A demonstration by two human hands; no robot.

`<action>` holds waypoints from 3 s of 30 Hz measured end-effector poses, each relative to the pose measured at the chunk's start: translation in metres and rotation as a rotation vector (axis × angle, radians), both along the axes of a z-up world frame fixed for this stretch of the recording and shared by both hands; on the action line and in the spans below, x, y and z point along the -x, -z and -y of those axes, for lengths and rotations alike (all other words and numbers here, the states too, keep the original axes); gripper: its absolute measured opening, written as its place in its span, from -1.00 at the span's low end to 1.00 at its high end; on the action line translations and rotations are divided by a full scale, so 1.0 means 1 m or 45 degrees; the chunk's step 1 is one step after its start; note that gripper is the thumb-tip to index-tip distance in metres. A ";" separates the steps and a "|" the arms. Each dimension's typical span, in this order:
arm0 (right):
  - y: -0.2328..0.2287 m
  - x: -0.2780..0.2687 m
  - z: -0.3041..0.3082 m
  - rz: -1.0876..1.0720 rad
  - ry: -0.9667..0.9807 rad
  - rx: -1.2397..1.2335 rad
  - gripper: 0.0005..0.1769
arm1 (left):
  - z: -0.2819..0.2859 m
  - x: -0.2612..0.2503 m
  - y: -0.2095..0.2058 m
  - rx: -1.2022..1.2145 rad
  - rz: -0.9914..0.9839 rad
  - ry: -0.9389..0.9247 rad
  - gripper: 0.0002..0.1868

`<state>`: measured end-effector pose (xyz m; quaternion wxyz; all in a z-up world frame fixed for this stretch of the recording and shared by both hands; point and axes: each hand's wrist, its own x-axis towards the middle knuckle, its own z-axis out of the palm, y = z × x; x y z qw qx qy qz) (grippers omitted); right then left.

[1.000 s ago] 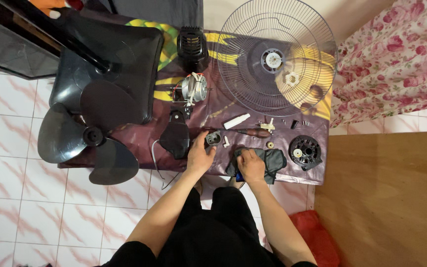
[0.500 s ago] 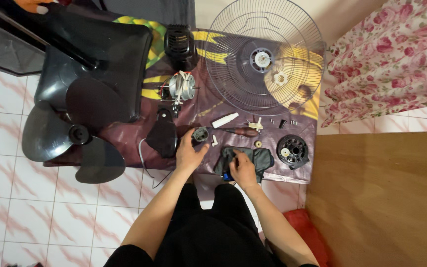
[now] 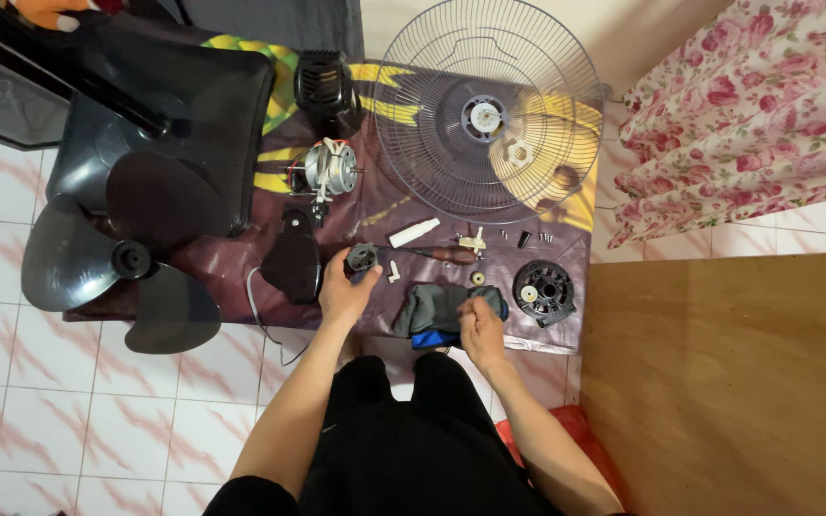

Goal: The person disassembles a small electric fan motor housing, removes internal components, wipes them with a cloth, and reassembles the housing. They handle the motor casing, internal gears, and a cloth, placing parts on a table with other fan components.

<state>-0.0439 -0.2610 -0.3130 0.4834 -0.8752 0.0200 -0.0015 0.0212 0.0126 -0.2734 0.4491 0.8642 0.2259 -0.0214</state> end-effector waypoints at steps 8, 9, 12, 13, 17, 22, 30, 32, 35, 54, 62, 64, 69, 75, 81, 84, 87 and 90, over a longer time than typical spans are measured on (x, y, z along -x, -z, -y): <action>-0.034 0.003 0.012 0.188 -0.306 0.626 -0.62 | 0.005 0.003 0.004 0.025 0.044 -0.044 -0.31; -0.033 0.005 0.011 0.232 -0.339 0.665 -0.62 | 0.006 0.004 0.004 0.031 0.044 -0.058 -0.32; -0.026 0.008 0.010 0.329 -0.354 0.626 -0.74 | 0.009 0.008 0.003 0.057 0.101 -0.081 -0.35; -0.023 0.009 0.011 0.308 -0.356 0.586 -0.80 | 0.011 0.010 0.003 0.106 0.100 -0.098 -0.36; -0.012 0.014 0.010 0.221 -0.418 0.467 -0.85 | 0.013 0.022 0.005 0.180 0.179 -0.125 -0.38; -0.011 0.016 0.010 0.132 -0.414 0.407 -0.81 | 0.010 0.030 0.007 0.212 0.380 -0.088 -0.40; -0.033 0.007 0.004 0.042 -0.327 0.384 -0.84 | 0.009 0.063 -0.007 0.047 0.590 0.004 -0.38; -0.036 0.006 -0.003 0.041 -0.304 0.409 -0.78 | 0.009 0.072 -0.012 0.061 0.586 0.009 -0.37; -0.036 0.000 -0.012 0.069 -0.349 0.458 -0.72 | 0.003 0.075 -0.020 0.078 0.542 0.004 -0.37; -0.047 -0.072 -0.044 0.066 0.006 0.914 -0.63 | -0.046 0.049 -0.048 0.273 0.502 0.102 -0.36; -0.025 -0.123 -0.014 0.208 -0.420 0.907 -0.81 | -0.043 0.048 -0.046 0.270 0.355 0.264 -0.36; -0.018 -0.132 -0.013 0.196 -0.416 0.880 -0.83 | -0.042 0.049 -0.048 0.264 0.323 0.291 -0.35; -0.014 -0.147 -0.013 -0.033 -0.399 0.810 -0.83 | -0.038 0.051 -0.050 0.333 0.237 0.285 -0.35; -0.022 -0.153 0.010 -0.033 -0.123 0.267 -0.77 | -0.037 0.054 -0.046 0.343 0.214 0.309 -0.35; -0.023 -0.112 0.041 -0.049 -0.022 0.438 -0.75 | -0.028 0.057 -0.041 0.371 0.198 0.314 -0.34; -0.023 -0.085 0.027 0.052 -0.129 0.534 -0.55 | -0.017 0.056 -0.039 0.416 0.216 0.313 -0.36; -0.028 -0.081 0.009 -0.138 -0.200 0.761 -0.36 | -0.007 0.054 -0.040 0.431 0.151 0.322 -0.33; -0.033 -0.087 -0.004 -0.315 -0.311 0.907 -0.22 | 0.000 0.049 -0.042 0.381 0.322 0.392 -0.36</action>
